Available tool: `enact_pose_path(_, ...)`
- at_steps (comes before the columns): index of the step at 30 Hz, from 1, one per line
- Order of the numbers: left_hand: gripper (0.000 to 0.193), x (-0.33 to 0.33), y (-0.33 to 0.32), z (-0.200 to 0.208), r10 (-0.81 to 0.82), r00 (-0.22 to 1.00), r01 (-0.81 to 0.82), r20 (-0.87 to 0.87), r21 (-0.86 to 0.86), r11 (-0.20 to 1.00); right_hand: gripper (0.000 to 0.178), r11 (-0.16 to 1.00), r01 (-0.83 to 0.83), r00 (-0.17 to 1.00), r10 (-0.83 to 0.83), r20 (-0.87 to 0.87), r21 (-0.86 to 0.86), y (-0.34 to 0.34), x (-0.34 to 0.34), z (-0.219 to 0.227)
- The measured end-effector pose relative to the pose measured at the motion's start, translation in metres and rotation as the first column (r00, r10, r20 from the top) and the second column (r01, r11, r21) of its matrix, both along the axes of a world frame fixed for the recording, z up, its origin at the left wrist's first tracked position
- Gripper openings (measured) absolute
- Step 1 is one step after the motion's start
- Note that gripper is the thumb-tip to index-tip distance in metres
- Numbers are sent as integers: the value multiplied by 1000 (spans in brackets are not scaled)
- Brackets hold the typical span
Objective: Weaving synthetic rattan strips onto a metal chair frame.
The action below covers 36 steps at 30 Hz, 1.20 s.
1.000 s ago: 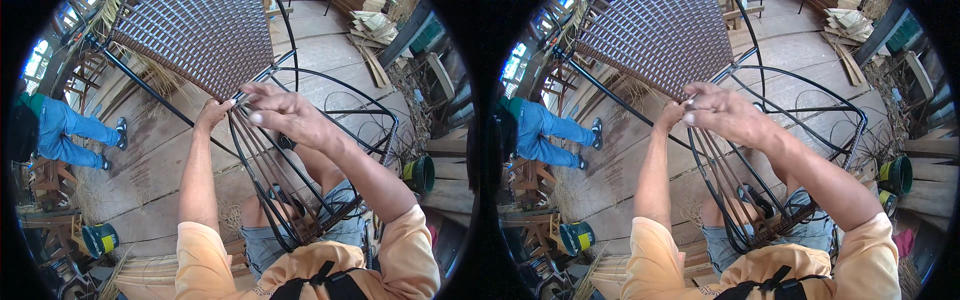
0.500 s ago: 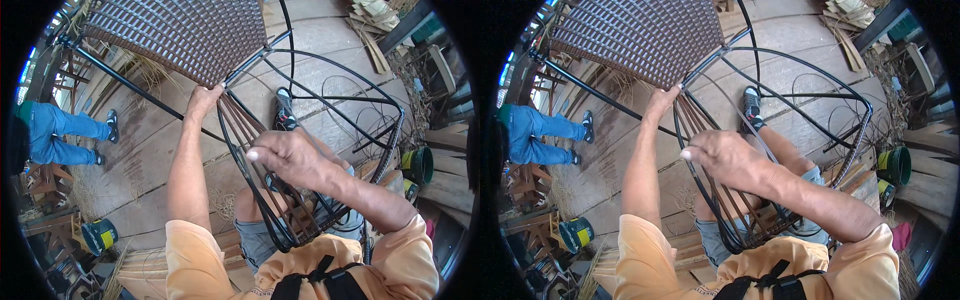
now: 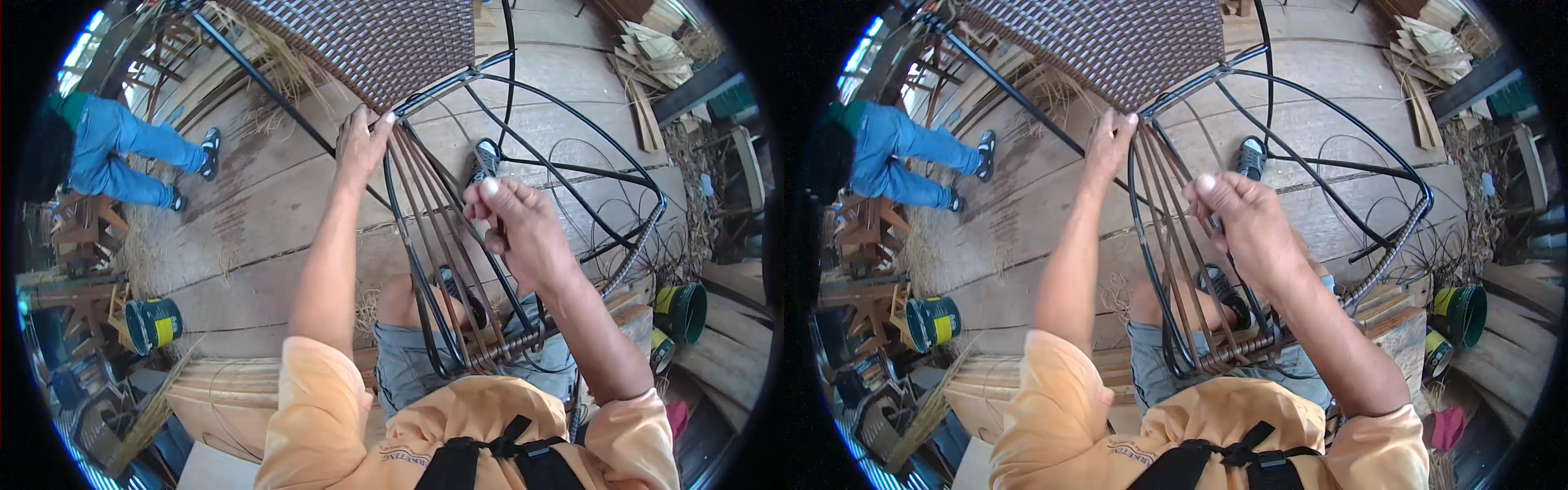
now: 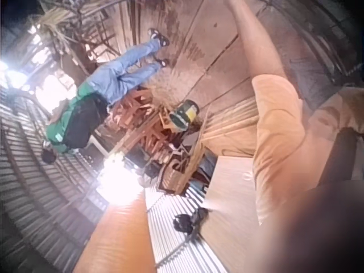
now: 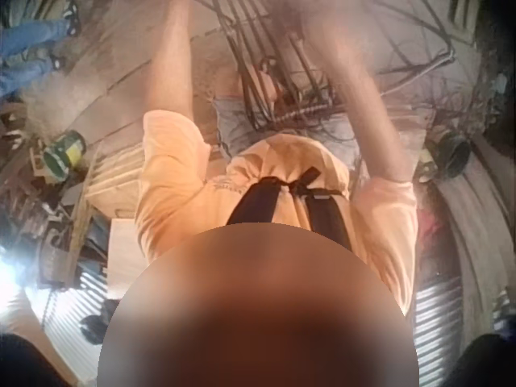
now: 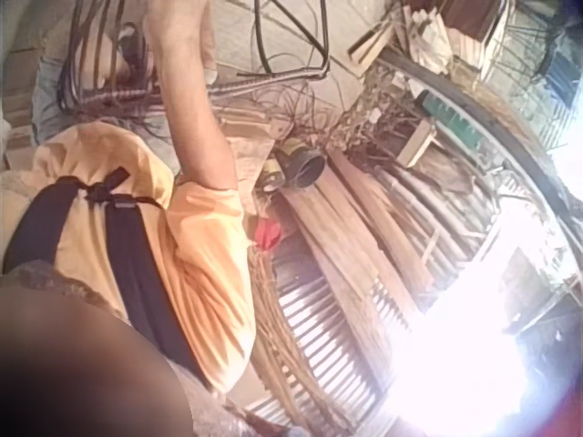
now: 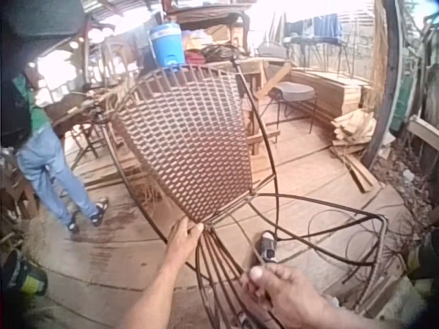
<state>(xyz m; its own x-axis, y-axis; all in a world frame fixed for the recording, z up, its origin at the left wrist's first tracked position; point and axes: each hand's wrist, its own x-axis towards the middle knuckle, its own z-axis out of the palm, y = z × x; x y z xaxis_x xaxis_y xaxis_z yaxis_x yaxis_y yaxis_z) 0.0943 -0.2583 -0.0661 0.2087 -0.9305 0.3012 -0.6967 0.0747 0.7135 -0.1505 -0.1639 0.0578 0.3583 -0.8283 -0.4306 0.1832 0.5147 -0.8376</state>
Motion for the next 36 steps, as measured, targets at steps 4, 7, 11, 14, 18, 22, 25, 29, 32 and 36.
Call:
enact_pose_path(4,31,-45,79,1,222,908,-261,-355,-63,963,24,999,49,999,-49,11,7,3,8,-5)
enact_pose_path(7,31,-74,138,15,208,646,-79,-734,207,975,22,1000,-1,998,1,-66,2,4,6,-6)
enact_pose_path(11,29,-92,176,10,168,189,57,-967,182,982,23,998,-36,992,29,-127,-53,6,9,-8)
enact_pose_path(14,30,-97,186,20,190,222,114,-956,219,969,23,994,-63,988,49,-149,-94,11,11,-15)
enact_pose_path(18,31,-98,202,32,200,238,84,-951,225,971,23,983,-90,976,54,-213,-160,13,13,-31)
enact_pose_path(22,27,-97,221,49,281,709,-79,-647,324,943,24,968,-147,958,88,-272,-205,15,11,-34)
enact_pose_path(25,25,-115,234,101,31,988,-48,-151,-115,992,27,935,-211,924,96,-371,-284,15,2,-37)
enact_pose_path(29,20,-115,236,136,-424,882,405,204,129,905,28,915,-135,940,-3,-340,-380,13,4,-41)
enact_pose_path(32,24,-117,235,120,-505,838,463,208,221,858,30,943,-94,976,24,-216,-318,21,9,-30)
enact_pose_path(36,26,-119,237,127,-476,866,449,151,180,875,25,937,-136,965,51,-258,-323,19,4,-29)
